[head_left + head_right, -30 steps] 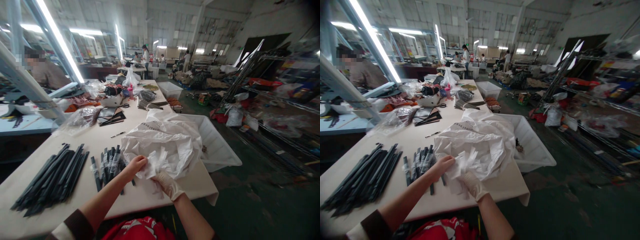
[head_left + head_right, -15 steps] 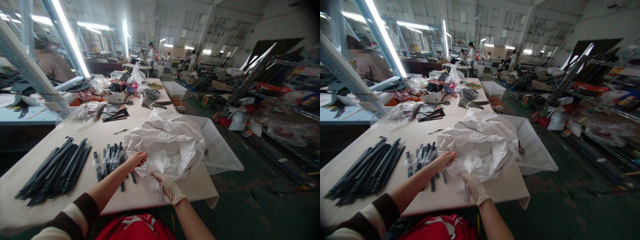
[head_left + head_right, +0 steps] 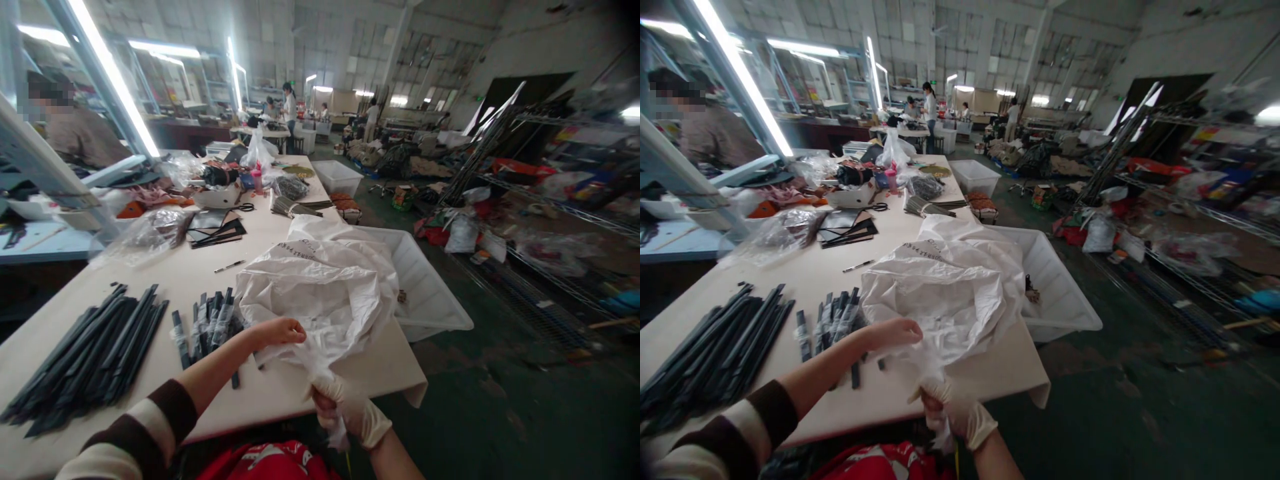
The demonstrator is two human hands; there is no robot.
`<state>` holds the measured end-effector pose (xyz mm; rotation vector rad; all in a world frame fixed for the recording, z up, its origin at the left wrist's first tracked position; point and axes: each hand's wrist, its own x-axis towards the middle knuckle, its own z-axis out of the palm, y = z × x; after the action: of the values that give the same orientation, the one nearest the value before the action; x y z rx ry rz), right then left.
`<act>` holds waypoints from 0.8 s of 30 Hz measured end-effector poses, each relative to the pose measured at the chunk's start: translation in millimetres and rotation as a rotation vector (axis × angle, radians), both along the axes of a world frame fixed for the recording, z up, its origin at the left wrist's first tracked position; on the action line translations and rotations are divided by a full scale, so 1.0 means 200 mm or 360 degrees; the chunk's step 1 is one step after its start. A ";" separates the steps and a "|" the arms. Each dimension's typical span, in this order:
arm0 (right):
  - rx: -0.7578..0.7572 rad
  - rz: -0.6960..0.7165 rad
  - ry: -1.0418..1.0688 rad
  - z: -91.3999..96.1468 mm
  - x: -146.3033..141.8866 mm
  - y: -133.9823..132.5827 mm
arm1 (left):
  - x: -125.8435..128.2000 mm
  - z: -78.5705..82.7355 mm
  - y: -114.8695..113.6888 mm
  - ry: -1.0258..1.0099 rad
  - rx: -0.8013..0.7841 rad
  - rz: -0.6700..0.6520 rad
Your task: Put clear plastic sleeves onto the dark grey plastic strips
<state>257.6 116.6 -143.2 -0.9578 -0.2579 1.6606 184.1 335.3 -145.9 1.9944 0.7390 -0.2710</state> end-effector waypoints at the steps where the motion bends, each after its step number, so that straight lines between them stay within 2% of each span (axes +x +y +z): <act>1: 0.0072 -0.0084 0.0165 0.02 0.04 -0.04 | 0.03 -0.01 0.04 0.0012 0.0088 -0.0003; 3: 0.0189 -0.0447 0.0426 0.04 0.12 -0.11 | 0.10 -0.02 0.11 0.0019 0.0326 0.0036; 6: 0.0195 -0.0975 0.0503 0.03 0.23 -0.17 | 0.20 -0.06 0.17 0.0029 0.0686 0.0084; 8: 0.0110 -0.1127 0.0507 0.00 0.26 -0.18 | 0.25 -0.07 0.18 0.0073 0.0833 0.0051; 12: -0.0110 -0.1275 0.0631 -0.08 0.23 -0.12 | 0.28 -0.07 0.17 0.0151 0.0958 -0.0073; 15: -0.0216 -0.1157 0.0695 -0.10 0.17 -0.04 | 0.26 -0.03 0.08 0.0138 0.0951 -0.0210; 19: -0.0178 -0.0762 0.0765 -0.05 0.08 0.10 | 0.15 0.08 -0.19 0.0075 0.0761 -0.0467; 21: -0.0130 -0.0643 0.0778 -0.03 0.06 0.16 | 0.07 0.14 -0.31 0.0011 0.0665 -0.0580; 23: -0.0124 -0.0626 0.0724 -0.02 0.05 0.19 | 0.00 0.18 -0.35 -0.0072 0.0488 -0.0671; 24: -0.0145 -0.0648 0.0670 -0.02 0.05 0.19 | -0.02 0.19 -0.34 -0.0096 0.0340 -0.0651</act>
<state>268.0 154.5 -147.1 -0.6501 0.2825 1.4576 180.0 267.4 -108.7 2.3400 0.3247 -0.3817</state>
